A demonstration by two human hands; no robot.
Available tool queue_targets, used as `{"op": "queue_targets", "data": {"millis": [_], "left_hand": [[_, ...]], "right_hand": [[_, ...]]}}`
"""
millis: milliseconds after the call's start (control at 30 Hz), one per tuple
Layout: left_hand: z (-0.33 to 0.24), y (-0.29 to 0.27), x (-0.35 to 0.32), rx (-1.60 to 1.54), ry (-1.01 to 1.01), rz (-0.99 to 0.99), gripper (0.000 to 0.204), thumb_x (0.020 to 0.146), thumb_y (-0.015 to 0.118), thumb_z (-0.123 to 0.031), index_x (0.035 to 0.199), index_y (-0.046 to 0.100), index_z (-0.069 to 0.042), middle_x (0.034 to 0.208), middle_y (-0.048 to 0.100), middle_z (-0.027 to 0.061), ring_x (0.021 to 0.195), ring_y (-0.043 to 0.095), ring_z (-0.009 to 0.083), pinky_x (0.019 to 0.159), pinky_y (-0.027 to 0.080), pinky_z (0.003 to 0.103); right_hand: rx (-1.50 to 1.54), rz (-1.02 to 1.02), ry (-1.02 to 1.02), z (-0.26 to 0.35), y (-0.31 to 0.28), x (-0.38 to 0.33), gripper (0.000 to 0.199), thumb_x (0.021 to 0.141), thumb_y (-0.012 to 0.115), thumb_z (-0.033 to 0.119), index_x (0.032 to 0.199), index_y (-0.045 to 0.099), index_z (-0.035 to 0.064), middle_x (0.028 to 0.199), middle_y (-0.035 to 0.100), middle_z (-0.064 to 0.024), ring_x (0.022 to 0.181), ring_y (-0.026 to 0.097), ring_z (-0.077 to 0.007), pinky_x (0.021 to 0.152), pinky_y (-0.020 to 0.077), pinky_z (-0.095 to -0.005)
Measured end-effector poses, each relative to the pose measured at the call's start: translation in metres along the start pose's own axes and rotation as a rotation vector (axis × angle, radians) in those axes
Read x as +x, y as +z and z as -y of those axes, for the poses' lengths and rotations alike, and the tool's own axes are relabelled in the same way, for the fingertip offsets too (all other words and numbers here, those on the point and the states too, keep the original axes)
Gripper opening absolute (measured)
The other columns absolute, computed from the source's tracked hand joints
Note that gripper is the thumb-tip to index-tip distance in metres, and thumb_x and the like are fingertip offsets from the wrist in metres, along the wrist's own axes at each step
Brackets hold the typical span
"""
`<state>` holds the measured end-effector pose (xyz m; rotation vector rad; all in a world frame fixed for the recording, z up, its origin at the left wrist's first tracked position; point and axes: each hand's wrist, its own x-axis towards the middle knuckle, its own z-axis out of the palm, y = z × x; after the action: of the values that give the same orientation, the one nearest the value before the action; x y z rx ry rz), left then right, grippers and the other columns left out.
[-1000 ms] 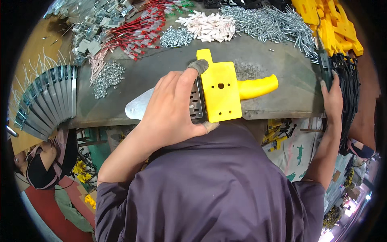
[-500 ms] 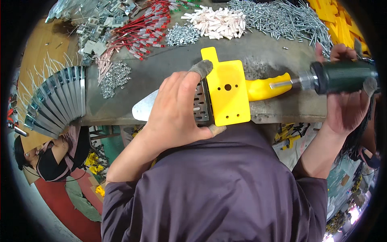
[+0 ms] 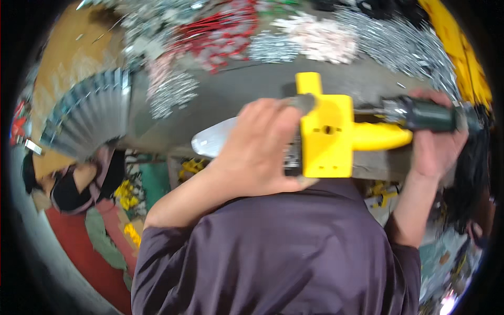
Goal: Assembling the housing and internal components of a handheld electronic device, including wiring and screwing panels together.
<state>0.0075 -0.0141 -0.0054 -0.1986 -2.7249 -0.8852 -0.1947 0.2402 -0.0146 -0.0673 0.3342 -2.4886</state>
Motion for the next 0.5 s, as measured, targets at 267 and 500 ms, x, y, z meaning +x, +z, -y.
{"op": "queue_targets", "data": {"millis": [267, 500], "left_hand": [[-0.001, -0.006, -0.002, -0.091, -0.015, -0.009, 0.091, 0.063, 0.080, -0.038, 0.132, 0.037, 0.001, 0.117, 0.047, 0.0239, 0.106, 0.048, 0.0397, 0.094, 0.038, 0.048], [0.069, -0.054, -0.025, 0.488, -0.408, -0.341, 0.048, 0.079, 0.070, -0.014, 0.120, 0.050, -0.001, 0.096, 0.063, 0.0120, 0.088, 0.061, 0.0285, 0.080, 0.049, 0.038]], "right_hand": [[-0.035, -0.094, -0.076, 0.005, -0.010, 0.001, 0.035, 0.079, 0.061, 0.003, 0.106, 0.040, -0.0012, 0.102, 0.044, -0.0119, 0.105, 0.047, -0.0243, 0.116, 0.0194, -0.0513], [-0.034, -0.065, -0.075, 0.003, 0.000, 0.002, 0.037, 0.077, 0.060, 0.002, 0.107, 0.038, -0.0014, 0.102, 0.044, -0.0113, 0.104, 0.046, -0.0242, 0.115, 0.0202, -0.0506]]}}
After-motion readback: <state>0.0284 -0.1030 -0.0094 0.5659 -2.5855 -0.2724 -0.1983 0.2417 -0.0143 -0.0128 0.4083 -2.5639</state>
